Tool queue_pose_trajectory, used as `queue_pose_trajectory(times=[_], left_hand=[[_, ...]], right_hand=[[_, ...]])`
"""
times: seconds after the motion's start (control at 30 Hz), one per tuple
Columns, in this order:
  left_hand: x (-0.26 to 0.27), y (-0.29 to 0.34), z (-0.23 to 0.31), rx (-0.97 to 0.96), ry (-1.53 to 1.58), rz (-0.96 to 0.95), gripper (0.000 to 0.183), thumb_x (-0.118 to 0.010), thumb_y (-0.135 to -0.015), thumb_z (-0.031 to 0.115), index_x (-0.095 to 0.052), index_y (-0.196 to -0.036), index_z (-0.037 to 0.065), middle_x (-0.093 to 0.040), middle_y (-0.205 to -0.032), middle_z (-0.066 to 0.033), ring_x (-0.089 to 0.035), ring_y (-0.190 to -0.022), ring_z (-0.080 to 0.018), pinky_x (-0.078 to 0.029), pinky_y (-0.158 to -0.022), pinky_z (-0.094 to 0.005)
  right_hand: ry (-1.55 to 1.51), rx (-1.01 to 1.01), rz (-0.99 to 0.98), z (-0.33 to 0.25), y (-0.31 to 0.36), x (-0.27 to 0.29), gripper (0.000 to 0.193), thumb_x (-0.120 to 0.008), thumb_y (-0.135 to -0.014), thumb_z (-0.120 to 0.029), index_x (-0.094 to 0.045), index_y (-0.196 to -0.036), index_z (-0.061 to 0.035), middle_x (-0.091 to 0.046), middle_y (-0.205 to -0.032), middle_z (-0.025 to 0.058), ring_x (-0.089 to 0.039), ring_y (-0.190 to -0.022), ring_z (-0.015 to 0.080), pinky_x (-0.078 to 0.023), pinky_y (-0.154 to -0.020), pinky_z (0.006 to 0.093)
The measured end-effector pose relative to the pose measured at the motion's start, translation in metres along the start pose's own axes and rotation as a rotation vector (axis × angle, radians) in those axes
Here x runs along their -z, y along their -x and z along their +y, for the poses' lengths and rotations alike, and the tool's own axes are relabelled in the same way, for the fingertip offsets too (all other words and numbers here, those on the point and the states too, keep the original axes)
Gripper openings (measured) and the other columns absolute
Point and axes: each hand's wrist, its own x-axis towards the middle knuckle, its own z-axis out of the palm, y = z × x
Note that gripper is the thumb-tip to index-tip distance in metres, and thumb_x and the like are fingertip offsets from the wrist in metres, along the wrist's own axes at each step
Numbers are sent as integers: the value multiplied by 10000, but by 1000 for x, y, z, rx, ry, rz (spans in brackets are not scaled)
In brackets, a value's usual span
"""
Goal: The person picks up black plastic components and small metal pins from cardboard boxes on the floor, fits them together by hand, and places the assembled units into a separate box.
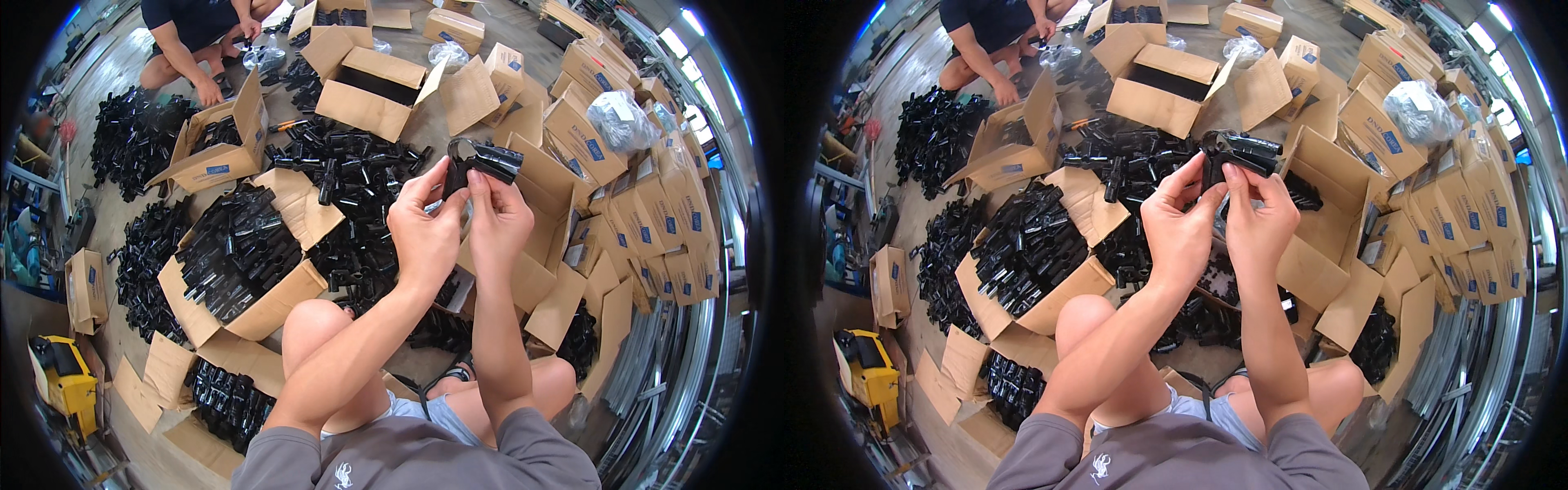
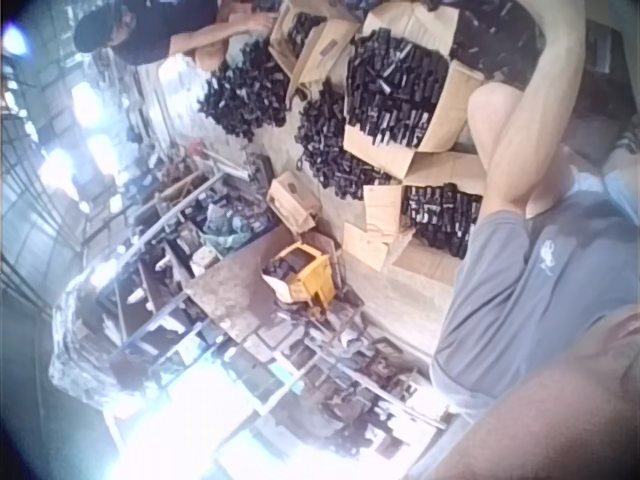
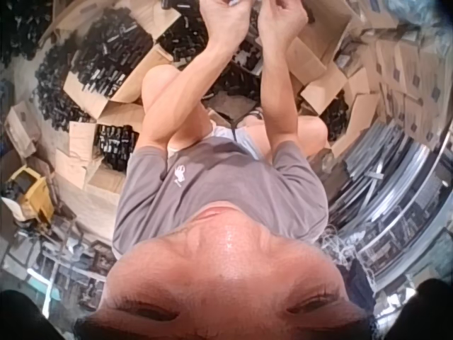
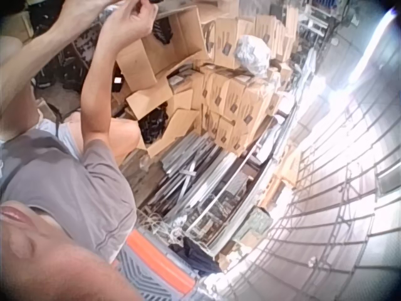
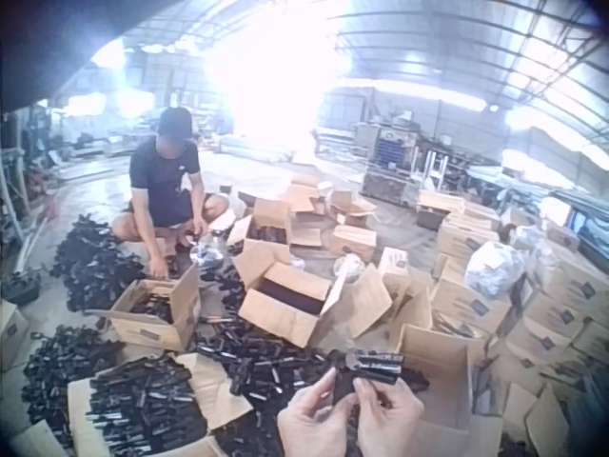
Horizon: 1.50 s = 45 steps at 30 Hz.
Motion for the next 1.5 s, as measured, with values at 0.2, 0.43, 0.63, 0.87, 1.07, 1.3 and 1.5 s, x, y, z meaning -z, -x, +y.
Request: queue_pose_trajectory(times=[0.2, 0.43, 0.63, 0.87, 1.07, 1.3, 1.5], left_hand=[[0, 0, 2, -8, -15, -12, 449, -741, -864, -57, -677, -1305, -5, -675, -1226, -130, -691, -1091, -205, -588, -911, -325], [-2, 3, 8, -31, -19, -7, 459, -765, -857, -53, -681, -1305, -1, -693, -1180, -95, -667, -1053, -155, -553, -919, -297], [-2, 6, 10, -33, -57, -14, 458, -779, -856, -43, -681, -1302, -8, -700, -1162, -84, -660, -1039, -139, -539, -933, -300], [-3, 8, 10, -21, -48, -33, 461, -787, -850, -36, -684, -1298, -6, -703, -1154, -89, -663, -1031, -138, -537, -929, -295], [0, 5, 3, -2, -6, -78, 465, -775, -862, -41, -655, -1311, -40, -712, -1165, -97, -680, -1018, -137, -551, -912, -282], [7, 3, 22, 707, 586, -359, 438, -711, -934, -6, -588, -1354, -7, -702, -1184, -92, -701, -1031, -156, -588, -943, -308], [3, 21, 30, 705, 531, -572, 421, -690, -936, -25, -624, -1350, 9, -715, -1170, -59, -702, -1023, -116, -610, -908, -259]], right_hand=[[-141, -19, -34, -5, 2, 6, 208, -821, -890, -161, -749, -954, 23, -744, -891, 76, -667, -764, 111, -526, -712, 273], [-129, -36, -9, 9, 4, 4, 207, -802, -910, -120, -720, -1038, 21, -750, -960, 81, -683, -850, 106, -534, -764, 245], [-414, -140, 17, -12, 8, -1, 250, -828, -883, -118, -719, -1064, 16, -744, -946, 65, -682, -870, 114, -533, -779, 255], [-334, -62, 41, -3, 9, 1, 236, -829, -874, -81, -725, -1069, 2, -741, -940, 57, -665, -854, 98, -523, -776, 250], [-112, 59, 56, 16, 6, 4, 222, -825, -896, -187, -707, -991, -24, -704, -924, 30, -639, -806, 91, -496, -750, 242], [-132, 108, 57, -18, 4, 54, 247, -779, -935, -210, -686, -1084, -35, -691, -931, 22, -617, -837, 88, -480, -755, 233], [380, 627, -252, -86, -11, 103, 281, -814, -836, -85, -722, -1099, -52, -701, -872, 53, -665, -724, 178, -532, -642, 326]])
